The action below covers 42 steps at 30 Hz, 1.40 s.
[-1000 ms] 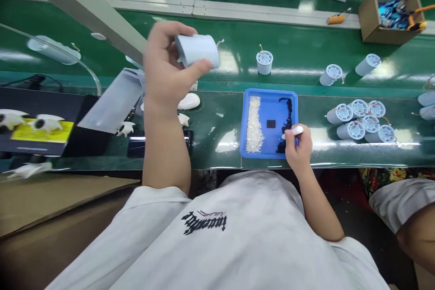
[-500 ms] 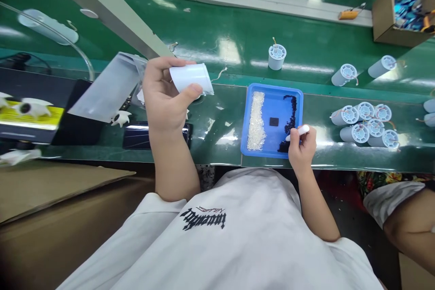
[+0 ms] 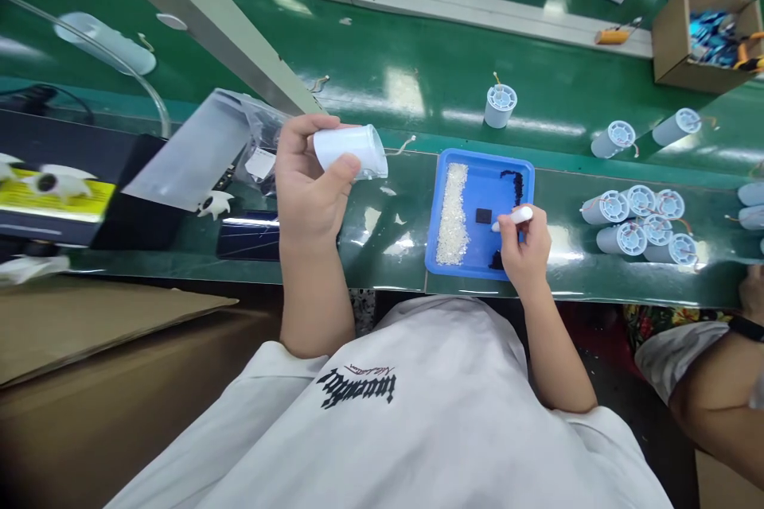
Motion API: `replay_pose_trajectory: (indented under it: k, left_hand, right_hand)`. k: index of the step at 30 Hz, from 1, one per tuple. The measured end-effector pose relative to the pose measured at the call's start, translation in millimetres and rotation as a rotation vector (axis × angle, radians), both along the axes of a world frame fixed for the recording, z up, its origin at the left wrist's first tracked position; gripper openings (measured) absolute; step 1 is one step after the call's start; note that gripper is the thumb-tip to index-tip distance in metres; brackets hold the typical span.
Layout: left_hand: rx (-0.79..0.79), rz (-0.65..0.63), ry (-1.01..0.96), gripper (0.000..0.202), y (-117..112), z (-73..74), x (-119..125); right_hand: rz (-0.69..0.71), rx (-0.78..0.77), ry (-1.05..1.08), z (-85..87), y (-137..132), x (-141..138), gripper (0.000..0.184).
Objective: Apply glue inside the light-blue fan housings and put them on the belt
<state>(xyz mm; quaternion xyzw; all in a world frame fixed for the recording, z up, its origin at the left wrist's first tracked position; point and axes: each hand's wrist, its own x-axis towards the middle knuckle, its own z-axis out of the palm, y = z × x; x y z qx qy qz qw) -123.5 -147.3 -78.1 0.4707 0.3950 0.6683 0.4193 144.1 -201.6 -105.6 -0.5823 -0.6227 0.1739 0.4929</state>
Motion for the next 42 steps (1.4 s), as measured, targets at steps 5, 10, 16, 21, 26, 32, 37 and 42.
replay_pose_trajectory:
  k: [5,10,16,21,26,32,37,42]
  left_hand:
    - [-0.178,0.01,-0.169,0.051,-7.3,-3.5,9.9]
    - [-0.337,-0.075,-0.343,0.046,-16.6,2.6,32.9]
    - [-0.455,-0.107,-0.322,0.023,-30.4,17.6,58.7]
    - [-0.466,-0.155,-0.374,0.018,-34.7,23.3,66.5]
    - [-0.483,-0.169,-0.378,0.023,-39.0,28.3,70.9]
    - [-0.486,-0.21,-0.373,0.028,-42.4,30.6,73.9]
    - [-0.241,0.044,-0.25,0.039,-36.5,32.5,79.5]
    - [0.104,0.008,-0.279,0.054,-49.8,55.4,90.6]
  right_hand:
    - [0.083,-0.007,-0.059,3.0,15.6,-5.4,0.022]
    - [0.174,0.081,0.184,27.8,8.0,-26.6,0.021]
    - [0.259,0.242,0.363,49.8,-13.8,-43.1,0.019]
    - [0.305,0.251,0.382,48.6,-16.7,-42.8,0.014]
    - [0.278,0.241,0.375,45.8,-17.9,-43.1,0.016]
    - [0.193,0.264,0.309,36.5,-20.8,-43.0,0.016]
    - [0.183,-0.035,0.03,30.4,-36.7,-50.9,0.019]
    - [0.421,-0.001,-0.077,42.8,-64.4,-61.8,0.018]
